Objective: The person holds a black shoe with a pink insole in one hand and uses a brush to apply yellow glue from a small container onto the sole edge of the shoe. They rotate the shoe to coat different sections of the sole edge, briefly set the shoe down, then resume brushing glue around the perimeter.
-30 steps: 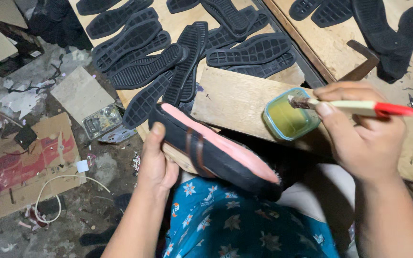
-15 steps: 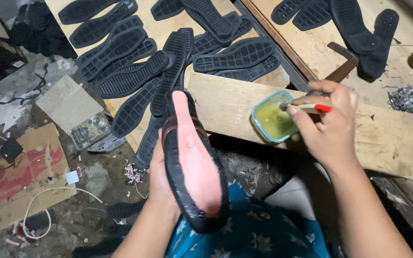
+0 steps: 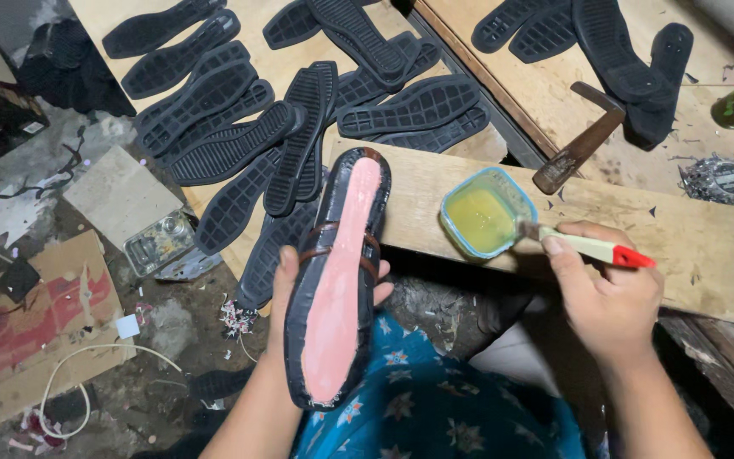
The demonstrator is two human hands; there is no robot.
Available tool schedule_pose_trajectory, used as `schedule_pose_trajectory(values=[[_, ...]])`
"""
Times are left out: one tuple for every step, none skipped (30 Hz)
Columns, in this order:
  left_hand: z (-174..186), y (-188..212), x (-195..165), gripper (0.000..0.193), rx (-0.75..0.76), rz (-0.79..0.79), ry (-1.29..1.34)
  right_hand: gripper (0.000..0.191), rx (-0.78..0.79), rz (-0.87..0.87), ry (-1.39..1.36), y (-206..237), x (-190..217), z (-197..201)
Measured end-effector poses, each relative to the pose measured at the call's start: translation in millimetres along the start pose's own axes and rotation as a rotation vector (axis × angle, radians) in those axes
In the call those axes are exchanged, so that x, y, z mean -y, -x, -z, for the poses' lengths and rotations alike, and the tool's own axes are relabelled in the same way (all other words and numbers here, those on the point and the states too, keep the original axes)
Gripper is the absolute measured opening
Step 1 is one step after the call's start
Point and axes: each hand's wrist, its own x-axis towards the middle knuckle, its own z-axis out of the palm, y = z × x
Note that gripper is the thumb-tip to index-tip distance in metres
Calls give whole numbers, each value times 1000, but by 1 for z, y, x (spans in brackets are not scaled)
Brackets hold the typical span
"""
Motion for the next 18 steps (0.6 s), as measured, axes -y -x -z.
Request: schedule_pose_trajectory(values=[[-2, 1, -1, 103, 44, -49, -112, 18, 31, -35, -58, 1, -2, 0], [-4, 3, -3, 105, 88, -99, -225, 17, 63, -70, -117, 2, -5, 1], [-7, 4, -4, 109, 133, -148, -338, 16, 93, -106, -175, 1, -6, 1], [-9, 3, -5, 113, 119, -142, -366, 16, 59, -39, -77, 1, -7, 1], [-11, 2, -7, 118, 106, -135, -393, 16, 25, 27, 22, 0, -7, 1], [-13, 1, -7, 123, 92, -128, -420, 16, -9, 92, 122, -2, -7, 1], [-14, 1, -8, 124, 99, -128, -428, 16, 68, -54, -9, -2, -4, 2], [-15, 1, -8, 125, 108, -131, -437, 16, 144, -198, -143, -5, -2, 2], [-15, 0, -9, 126, 117, -131, -447, 16, 219, -344, -276, -8, 2, 0], [-15, -1, -9, 125, 119, -131, -462, 17, 172, -291, -388, -6, 8, 1], [-15, -2, -9, 124, 121, -133, -477, 18, 126, -234, -499, -3, 14, 2], [-14, -3, -8, 123, 122, -133, -492, 19, 79, -178, -610, 2, 21, 2], [-14, -3, -7, 124, 120, -118, -499, 19, 61, -140, -648, 6, 28, 0], [-14, -3, -6, 124, 118, -104, -508, 20, 43, -99, -687, 10, 35, -3], [-14, -4, -5, 125, 119, -93, -518, 21, 26, -54, -727, 12, 40, -6], [-15, -5, -4, 125, 131, -108, -527, 20, 1, 39, -679, 12, 44, -12], [-16, -6, -4, 124, 141, -122, -535, 19, -22, 129, -630, 12, 47, -20], [-17, -7, -3, 124, 150, -137, -542, 19, -27, 183, -569, 13, 51, -24]])
